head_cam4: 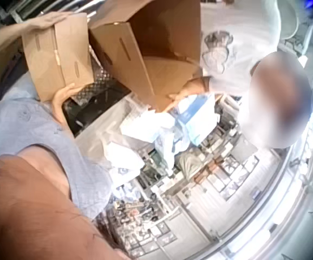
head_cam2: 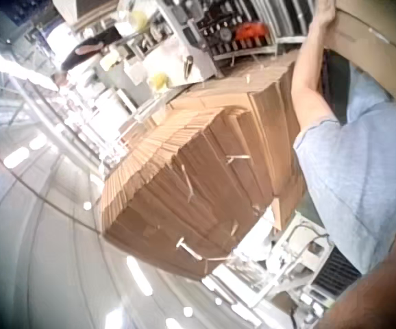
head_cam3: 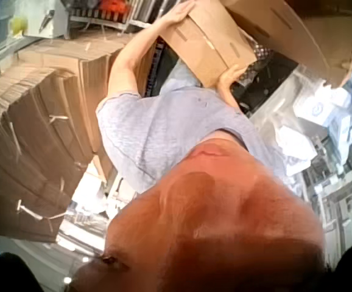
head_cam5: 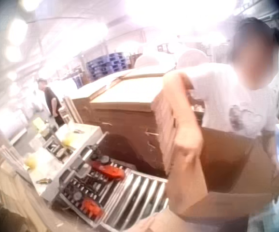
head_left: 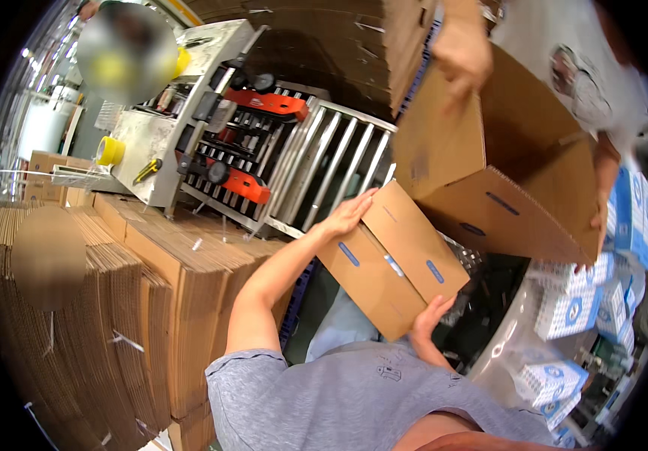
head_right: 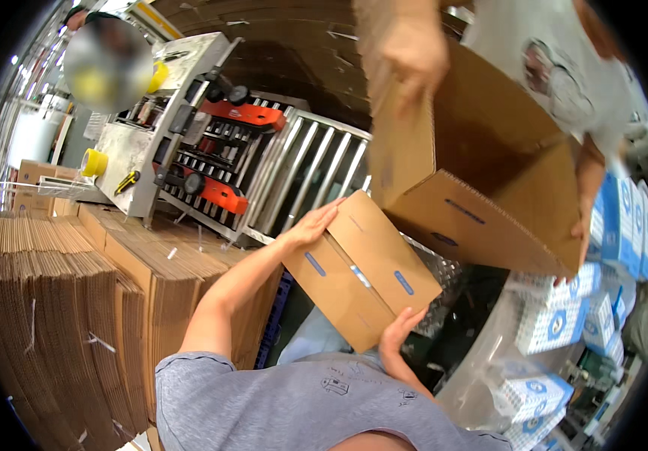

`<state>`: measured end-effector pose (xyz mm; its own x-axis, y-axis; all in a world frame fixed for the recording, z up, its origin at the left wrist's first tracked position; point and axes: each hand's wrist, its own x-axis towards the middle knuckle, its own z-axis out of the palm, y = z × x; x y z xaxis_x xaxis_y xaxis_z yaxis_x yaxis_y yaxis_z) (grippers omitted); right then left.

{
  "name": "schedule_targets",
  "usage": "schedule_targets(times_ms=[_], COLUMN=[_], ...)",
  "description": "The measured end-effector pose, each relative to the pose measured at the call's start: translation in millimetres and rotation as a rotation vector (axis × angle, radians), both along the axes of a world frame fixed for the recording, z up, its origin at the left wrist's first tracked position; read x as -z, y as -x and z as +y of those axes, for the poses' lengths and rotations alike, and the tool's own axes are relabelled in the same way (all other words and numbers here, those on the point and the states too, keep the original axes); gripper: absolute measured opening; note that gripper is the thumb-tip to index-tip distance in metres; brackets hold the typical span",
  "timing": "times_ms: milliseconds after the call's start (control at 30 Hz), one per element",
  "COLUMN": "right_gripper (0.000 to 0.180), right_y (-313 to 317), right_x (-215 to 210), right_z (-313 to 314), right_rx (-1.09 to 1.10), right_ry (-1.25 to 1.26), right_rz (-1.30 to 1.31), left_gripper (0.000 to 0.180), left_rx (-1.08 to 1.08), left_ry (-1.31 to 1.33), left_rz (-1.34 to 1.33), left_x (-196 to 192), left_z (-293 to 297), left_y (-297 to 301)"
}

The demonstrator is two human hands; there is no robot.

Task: The person assembles cardboard boxes and packs rectangular blue and white packages into them in a factory setting, occasionally retrieving fresh cardboard from a stack.

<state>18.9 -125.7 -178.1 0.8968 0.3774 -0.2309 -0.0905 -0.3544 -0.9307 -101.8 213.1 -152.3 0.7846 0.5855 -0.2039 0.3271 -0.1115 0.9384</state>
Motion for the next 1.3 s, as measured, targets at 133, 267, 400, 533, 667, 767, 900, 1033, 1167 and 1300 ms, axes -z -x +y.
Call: schedule_targets(times_ms=[133,267,400,533,667,767,900,1033,1167,1300], right_gripper=[0.065,0.067,0.065,0.064,0.068,0.071,0.066,0.052,0.046,0.043], right_y=[48.7,50.7,54.5,73.0,111.0,130.4,131.8,108.1,38.3,-6.7], right_x=[-8.3,8.8,12.6,9.7,14.1,-4.8,-2.4,31.0,105.5,138.6], right_z=[150.4,294.9,412.0,475.1,507.1,532.9,515.0,375.5,189.4,90.6], right_rx=[-0.046,-0.206,-0.37,-0.485,-0.428,-0.524,-0.772,-0.969,-1.34,-1.411], right_ry=[0.141,0.04,0.005,-0.064,-0.067,0.009,-0.081,-0.088,0.261,0.265], right_rz=[-0.073,-0.17,-0.275,-0.271,-0.268,-0.133,-0.053,-0.129,-0.192,-0.359], left_gripper=[0.055,0.063,0.063,0.062,0.06,0.059,0.06,0.042,0.026,0.019], left_rx=[-0.138,-0.132,-0.163,-0.28,-0.309,-0.414,-0.739,-0.907,-0.816,-1.049], left_ry=[-0.312,-1.162,-0.998,-0.975,-1.004,-1.066,-0.092,0.369,-0.004,-0.608], left_rz=[0.215,0.489,0.379,0.426,0.419,0.446,-0.265,-0.443,-0.351,-0.126], left_x=[-17.6,-43.0,-35.8,-29.6,-23.7,-12.4,7.4,-29.7,-100.2,-305.7], left_z=[138.1,206.7,219.7,245.7,277.3,273.3,210.6,79.0,-5.2,-53.1], left_y=[41.8,79.7,120.4,149.3,178.8,174.1,105.5,86.6,154.2,244.6])
